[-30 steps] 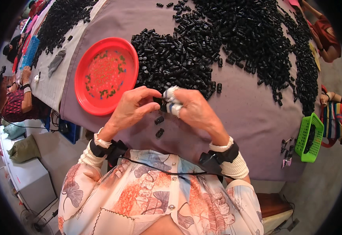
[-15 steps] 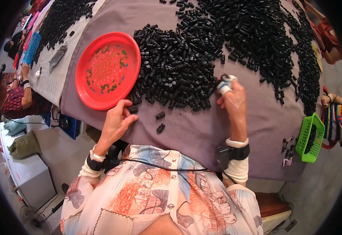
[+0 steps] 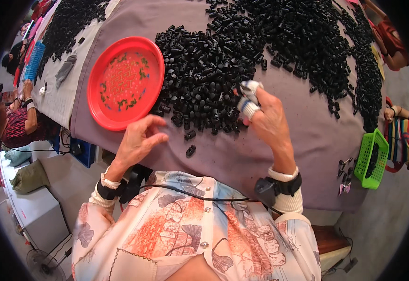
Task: Assembling small black plastic components by hand at a workstation.
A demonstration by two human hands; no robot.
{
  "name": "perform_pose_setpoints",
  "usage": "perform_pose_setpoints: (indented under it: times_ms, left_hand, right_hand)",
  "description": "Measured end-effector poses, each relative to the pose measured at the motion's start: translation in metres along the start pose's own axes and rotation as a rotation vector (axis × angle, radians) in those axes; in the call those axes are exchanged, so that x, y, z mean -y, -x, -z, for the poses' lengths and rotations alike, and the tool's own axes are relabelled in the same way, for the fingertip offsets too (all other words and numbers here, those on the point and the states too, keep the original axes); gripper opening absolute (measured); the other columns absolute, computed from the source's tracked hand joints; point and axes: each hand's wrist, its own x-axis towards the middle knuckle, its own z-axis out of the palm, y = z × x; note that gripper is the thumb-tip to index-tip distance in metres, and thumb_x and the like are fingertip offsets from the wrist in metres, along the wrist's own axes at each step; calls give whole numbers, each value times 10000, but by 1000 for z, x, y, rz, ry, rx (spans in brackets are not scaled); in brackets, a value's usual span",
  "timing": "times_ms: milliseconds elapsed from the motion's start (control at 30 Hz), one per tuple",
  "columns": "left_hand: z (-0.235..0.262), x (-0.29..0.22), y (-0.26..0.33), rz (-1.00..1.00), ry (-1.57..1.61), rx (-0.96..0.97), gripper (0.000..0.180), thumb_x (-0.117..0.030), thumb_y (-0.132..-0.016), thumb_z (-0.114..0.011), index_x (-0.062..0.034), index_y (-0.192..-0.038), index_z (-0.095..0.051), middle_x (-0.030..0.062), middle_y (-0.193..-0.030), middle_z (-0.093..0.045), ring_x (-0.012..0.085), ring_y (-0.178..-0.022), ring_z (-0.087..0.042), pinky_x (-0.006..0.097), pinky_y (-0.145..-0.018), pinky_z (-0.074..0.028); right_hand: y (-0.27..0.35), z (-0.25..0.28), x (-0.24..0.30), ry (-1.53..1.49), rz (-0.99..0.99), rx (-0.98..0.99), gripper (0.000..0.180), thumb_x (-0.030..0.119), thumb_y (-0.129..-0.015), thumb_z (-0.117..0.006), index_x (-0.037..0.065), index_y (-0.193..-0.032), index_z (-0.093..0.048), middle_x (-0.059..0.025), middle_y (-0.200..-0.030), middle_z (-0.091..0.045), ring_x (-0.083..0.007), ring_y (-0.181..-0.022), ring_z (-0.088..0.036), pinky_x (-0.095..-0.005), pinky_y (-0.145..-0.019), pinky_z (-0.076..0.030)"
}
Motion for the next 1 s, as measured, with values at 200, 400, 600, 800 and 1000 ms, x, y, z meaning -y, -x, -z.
perform_pose_setpoints:
  times_ms: [200,400,600,800,1000]
  left_hand:
    - [-15,5,17,59,17,72,405,-94,-726,-695,24,-1066,-509,44,-625,-551,100,-557,-521,254,-534,-429]
    - [-43,-6,-1,-55,-30,94,437,-77,-743,-680,21,-1110,-465,70,-631,-557,136,-544,-534,279,-512,-427]
    - [-56,-13,-16,160,385,156,368,-52,-768,-663,37,-1081,-491,48,-687,-569,86,-571,-546,225,-508,-458]
    - [-51,-4,-26,139,703,104,338,-64,-806,-616,45,-1107,-507,39,-686,-573,61,-567,-548,213,-479,-467]
    - [-13,-46,-60,-122,552,-33,439,-62,-788,-624,46,-1181,-462,37,-690,-581,70,-554,-534,209,-499,-448]
  right_hand:
    - [43,3,-40,26,-329,38,188,76,-835,-500,38,-978,-617,-20,-698,-583,-74,-496,-519,-209,-425,-410]
    - [54,-48,-49,-132,-275,67,148,74,-837,-507,10,-938,-595,-23,-647,-562,-76,-502,-533,-226,-430,-432]
    - [38,-73,-33,-147,-238,250,171,118,-841,-535,0,-957,-579,-28,-669,-577,-78,-522,-548,-226,-451,-441]
    - [25,-83,-22,-291,-204,282,159,118,-879,-507,1,-972,-561,-44,-711,-612,-87,-554,-564,-220,-466,-458]
    - [-19,-55,22,-109,70,272,205,113,-860,-519,19,-1033,-576,-43,-702,-608,-72,-539,-550,-217,-461,-452]
